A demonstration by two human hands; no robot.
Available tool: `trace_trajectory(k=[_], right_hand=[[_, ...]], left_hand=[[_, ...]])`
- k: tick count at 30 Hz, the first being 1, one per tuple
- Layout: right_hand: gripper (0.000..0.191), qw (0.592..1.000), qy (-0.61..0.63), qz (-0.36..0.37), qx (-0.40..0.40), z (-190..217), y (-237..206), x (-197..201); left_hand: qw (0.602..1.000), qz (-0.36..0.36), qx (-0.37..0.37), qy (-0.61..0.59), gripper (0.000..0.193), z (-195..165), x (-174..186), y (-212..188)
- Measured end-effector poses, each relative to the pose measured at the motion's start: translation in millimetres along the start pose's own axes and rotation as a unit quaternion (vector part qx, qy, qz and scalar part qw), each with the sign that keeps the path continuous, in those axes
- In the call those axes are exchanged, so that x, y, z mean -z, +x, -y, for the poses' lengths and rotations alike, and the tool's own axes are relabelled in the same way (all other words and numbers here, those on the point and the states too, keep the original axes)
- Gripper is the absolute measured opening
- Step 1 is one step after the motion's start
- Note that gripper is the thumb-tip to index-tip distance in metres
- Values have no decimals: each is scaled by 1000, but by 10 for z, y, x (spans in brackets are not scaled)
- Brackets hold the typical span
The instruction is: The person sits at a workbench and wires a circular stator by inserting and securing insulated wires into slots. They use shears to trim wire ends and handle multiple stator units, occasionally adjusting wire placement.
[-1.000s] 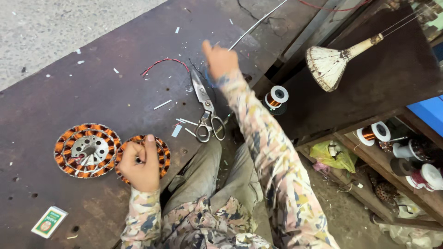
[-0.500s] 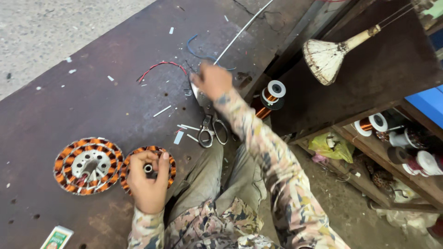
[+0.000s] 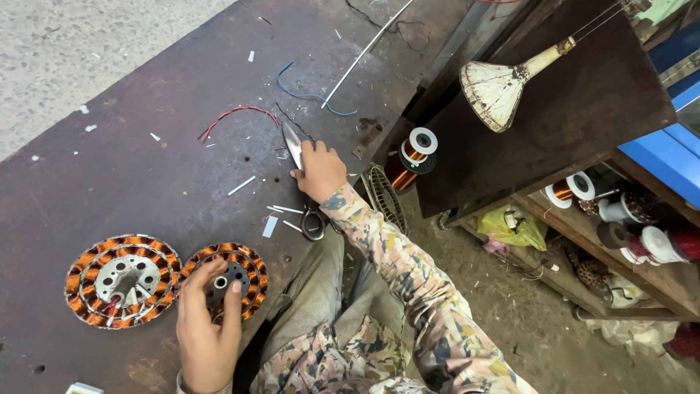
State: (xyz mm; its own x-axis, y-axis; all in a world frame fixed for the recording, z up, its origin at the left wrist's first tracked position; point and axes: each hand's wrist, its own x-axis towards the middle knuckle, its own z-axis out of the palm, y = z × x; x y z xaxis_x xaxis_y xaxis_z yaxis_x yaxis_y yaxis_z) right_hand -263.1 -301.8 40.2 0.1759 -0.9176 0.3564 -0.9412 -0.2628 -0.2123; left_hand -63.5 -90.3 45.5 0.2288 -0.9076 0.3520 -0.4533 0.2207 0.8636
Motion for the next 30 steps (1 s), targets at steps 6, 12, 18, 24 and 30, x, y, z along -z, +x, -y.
trace_trajectory(k=[6,12,18,24,30], right_hand=[[53,996,53,75,-10,-29,125,94],[50,990,119,28,67,66,121,205],[51,968,169,45,180,514,50,184],[49,962,143,106,208,845,95,-16],[34,952,217,36,212,588,-55,-185]], left_hand=[[1000,-1,16,-8,38,4,52,-109],[999,-3,12,-29,41,13,93,-182],[999,5,26,-21,38,13,125,-148],[999,-22,-16,36,34,-44,225,-162],[997,-73,3,30,23,40,344,-447]])
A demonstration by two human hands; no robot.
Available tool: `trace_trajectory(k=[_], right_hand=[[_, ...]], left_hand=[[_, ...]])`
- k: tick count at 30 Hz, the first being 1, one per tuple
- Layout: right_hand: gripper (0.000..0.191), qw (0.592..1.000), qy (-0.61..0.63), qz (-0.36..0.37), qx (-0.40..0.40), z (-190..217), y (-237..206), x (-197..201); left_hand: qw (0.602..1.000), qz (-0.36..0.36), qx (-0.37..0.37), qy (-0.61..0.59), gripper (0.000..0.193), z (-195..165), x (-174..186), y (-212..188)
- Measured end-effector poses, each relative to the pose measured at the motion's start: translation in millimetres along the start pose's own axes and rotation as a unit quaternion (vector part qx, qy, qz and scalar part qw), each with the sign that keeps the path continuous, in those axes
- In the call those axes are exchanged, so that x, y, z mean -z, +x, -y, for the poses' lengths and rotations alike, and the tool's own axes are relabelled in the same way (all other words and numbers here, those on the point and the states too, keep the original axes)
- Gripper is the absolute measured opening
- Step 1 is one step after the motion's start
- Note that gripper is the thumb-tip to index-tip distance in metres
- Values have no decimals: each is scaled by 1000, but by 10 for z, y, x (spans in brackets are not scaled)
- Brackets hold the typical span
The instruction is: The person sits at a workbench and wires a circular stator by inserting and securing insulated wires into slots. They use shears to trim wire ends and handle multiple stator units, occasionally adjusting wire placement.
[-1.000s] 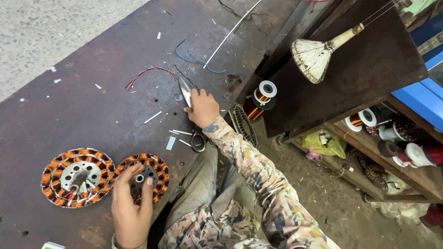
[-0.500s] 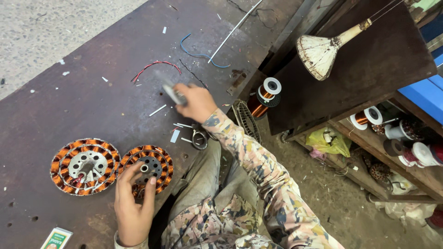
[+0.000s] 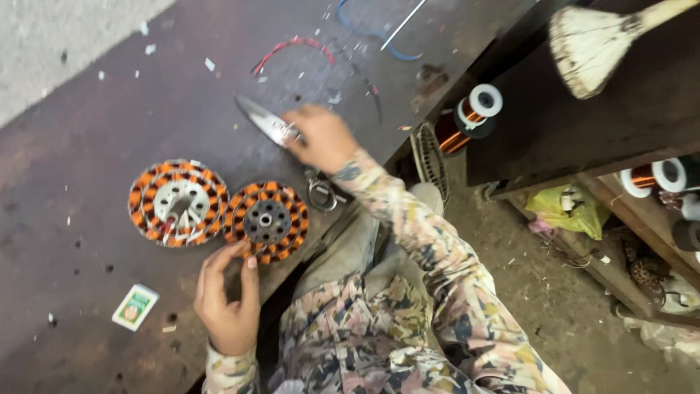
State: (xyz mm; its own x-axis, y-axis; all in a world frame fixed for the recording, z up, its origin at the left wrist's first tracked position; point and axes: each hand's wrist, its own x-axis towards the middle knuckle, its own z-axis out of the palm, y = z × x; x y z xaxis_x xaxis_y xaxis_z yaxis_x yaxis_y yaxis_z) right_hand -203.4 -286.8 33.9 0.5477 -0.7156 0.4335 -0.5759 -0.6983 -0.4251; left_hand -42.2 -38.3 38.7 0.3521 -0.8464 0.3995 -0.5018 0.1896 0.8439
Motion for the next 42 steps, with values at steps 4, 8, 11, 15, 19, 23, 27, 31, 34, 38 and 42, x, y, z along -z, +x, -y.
trace_trajectory(k=[4,8,11,15,19,23,27,31,34,38,42], right_hand=[[17,979,-106,-152,-87,-326,-136,181],[22,969,-148,-127,-150,-533,-32,339],[23,952,-199,-181,-147,-604,100,380],[14,939,-213,-211,-167,-700,166,290],[13,952,-144,-219,-161,-825,97,267],[11,866,336,-249,-275,-786,-306,411],[8,771,589,-158,-183,-100,-1281,382],[29,748,643,-3,-164,663,-1930,-211],[37,676,716,114,-132,1118,-2317,-778],[14,624,736,204,-169,1200,-2565,-1252],[13,462,820,222,-255,1039,-2605,-1408]], left_hand=[[998,9,53,-15,16,93,-16,-251],[998,-3,64,-1,16,154,-7,-375],[998,-23,59,6,16,173,18,-394],[997,-39,70,3,16,185,67,-413],[995,-45,65,62,16,238,160,-448],[977,-161,71,124,13,353,365,-507],[954,-224,91,179,17,514,683,-570],[946,-235,117,191,20,669,757,-620],[945,-223,128,204,18,709,687,-727],[916,-226,62,325,18,724,762,-908],[911,-233,119,319,15,742,958,-1058]])
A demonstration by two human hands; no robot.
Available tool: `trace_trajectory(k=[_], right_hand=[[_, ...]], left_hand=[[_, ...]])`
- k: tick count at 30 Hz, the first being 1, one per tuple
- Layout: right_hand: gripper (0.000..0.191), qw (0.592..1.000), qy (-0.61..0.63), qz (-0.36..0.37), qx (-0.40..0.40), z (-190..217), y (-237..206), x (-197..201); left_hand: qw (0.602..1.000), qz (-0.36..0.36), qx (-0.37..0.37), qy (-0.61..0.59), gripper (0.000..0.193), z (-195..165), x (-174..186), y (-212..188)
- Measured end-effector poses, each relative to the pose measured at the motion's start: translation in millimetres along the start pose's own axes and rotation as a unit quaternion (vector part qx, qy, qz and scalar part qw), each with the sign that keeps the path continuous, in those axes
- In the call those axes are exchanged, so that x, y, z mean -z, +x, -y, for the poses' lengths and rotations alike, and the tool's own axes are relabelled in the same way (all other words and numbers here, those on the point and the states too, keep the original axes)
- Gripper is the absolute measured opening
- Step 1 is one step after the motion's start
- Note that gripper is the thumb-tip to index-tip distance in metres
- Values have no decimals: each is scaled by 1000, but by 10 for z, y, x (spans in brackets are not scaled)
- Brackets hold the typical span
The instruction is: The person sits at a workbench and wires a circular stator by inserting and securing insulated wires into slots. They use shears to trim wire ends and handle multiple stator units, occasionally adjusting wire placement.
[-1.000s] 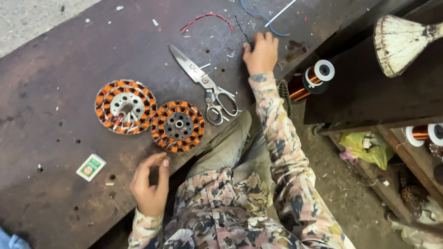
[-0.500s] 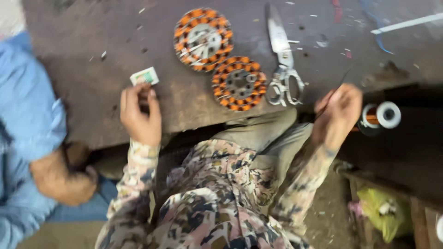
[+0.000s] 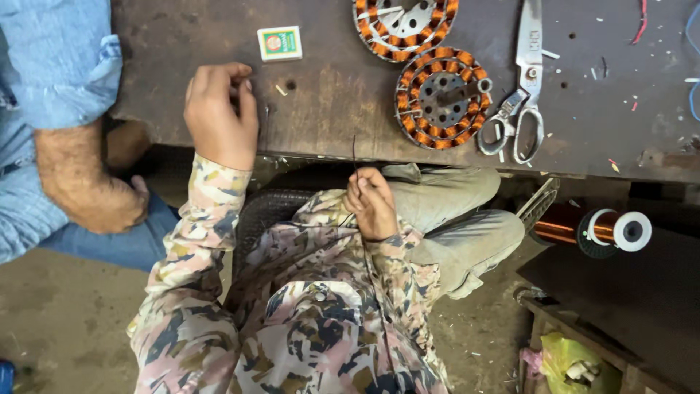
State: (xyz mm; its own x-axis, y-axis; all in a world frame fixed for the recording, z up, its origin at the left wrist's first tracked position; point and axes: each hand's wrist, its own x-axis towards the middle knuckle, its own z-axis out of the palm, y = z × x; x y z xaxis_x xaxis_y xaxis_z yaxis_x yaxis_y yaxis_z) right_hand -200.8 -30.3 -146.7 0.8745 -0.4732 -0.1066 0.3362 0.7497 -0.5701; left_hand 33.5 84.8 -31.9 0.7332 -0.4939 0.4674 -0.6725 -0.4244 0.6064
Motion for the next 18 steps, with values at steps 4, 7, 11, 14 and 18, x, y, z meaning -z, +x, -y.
trace_trajectory(k=[4,7,11,14,18], right_hand=[[12,999,-39,19,-20,-24,-1,-22],[11,996,-81,29,-31,-27,-9,-96],[9,995,-46,86,-14,92,-77,-139],[11,990,93,103,29,201,-144,-123],[12,975,156,133,82,298,-176,-94]], left_hand=[[998,-5,-66,14,20,-20,53,1],[994,11,-100,-39,18,-270,35,28],[967,96,-162,-173,21,-895,-24,-15],[934,138,-247,-218,24,-1318,-180,-18],[919,168,-142,-326,25,-1559,-560,6]])
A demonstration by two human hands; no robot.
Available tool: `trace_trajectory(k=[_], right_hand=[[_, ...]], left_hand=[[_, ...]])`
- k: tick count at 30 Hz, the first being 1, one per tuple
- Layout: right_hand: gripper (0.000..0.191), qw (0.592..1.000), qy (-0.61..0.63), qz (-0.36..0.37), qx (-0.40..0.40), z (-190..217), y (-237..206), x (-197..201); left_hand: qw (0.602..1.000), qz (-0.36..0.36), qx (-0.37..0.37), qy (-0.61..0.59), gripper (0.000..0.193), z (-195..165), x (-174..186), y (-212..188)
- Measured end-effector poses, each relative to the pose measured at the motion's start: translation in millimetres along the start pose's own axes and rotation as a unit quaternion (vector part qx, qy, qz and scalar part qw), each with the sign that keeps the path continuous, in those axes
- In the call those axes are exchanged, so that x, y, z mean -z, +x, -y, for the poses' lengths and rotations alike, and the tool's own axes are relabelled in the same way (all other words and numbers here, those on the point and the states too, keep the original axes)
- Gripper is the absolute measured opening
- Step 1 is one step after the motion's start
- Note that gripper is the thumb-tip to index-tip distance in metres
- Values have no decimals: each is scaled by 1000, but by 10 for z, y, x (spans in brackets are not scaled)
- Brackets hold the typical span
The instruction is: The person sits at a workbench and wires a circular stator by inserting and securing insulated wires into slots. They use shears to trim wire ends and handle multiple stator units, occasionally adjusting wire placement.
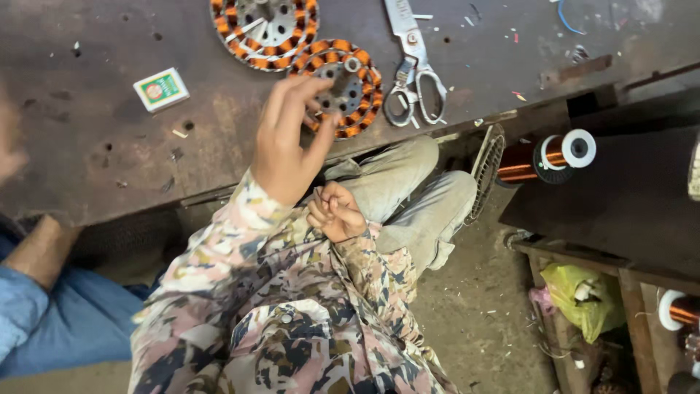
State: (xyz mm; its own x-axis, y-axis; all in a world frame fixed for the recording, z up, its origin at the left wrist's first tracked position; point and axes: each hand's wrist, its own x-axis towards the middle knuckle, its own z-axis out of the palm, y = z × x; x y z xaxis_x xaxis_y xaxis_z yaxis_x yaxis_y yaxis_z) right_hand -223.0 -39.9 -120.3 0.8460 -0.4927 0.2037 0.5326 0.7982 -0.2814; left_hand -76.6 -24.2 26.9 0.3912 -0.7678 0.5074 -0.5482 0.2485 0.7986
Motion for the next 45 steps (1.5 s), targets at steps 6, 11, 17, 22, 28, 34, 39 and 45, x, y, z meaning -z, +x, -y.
trace_trajectory(k=[6,11,17,22,28,34,39,45], right_hand=[[12,999,18,-13,36,95,20,-110],[12,998,33,-21,53,201,-66,-224],[12,996,38,-40,72,212,-22,-188],[12,995,42,-57,76,222,-46,-202],[13,991,52,-89,85,201,-36,-155],[14,988,60,-118,74,145,-67,-33],[15,987,65,-131,64,114,-83,26],[17,989,53,-123,68,96,-85,62]], left_hand=[[982,109,-154,2,30,-33,-719,61],[948,159,-160,226,37,64,-1226,297],[940,221,-145,216,31,576,-1511,250],[933,198,-197,227,25,-169,-1217,572],[877,418,-218,95,30,-111,520,1119],[875,418,-231,81,23,974,679,930],[879,436,-190,39,12,1047,680,942],[878,474,-58,-28,11,577,691,1031]])
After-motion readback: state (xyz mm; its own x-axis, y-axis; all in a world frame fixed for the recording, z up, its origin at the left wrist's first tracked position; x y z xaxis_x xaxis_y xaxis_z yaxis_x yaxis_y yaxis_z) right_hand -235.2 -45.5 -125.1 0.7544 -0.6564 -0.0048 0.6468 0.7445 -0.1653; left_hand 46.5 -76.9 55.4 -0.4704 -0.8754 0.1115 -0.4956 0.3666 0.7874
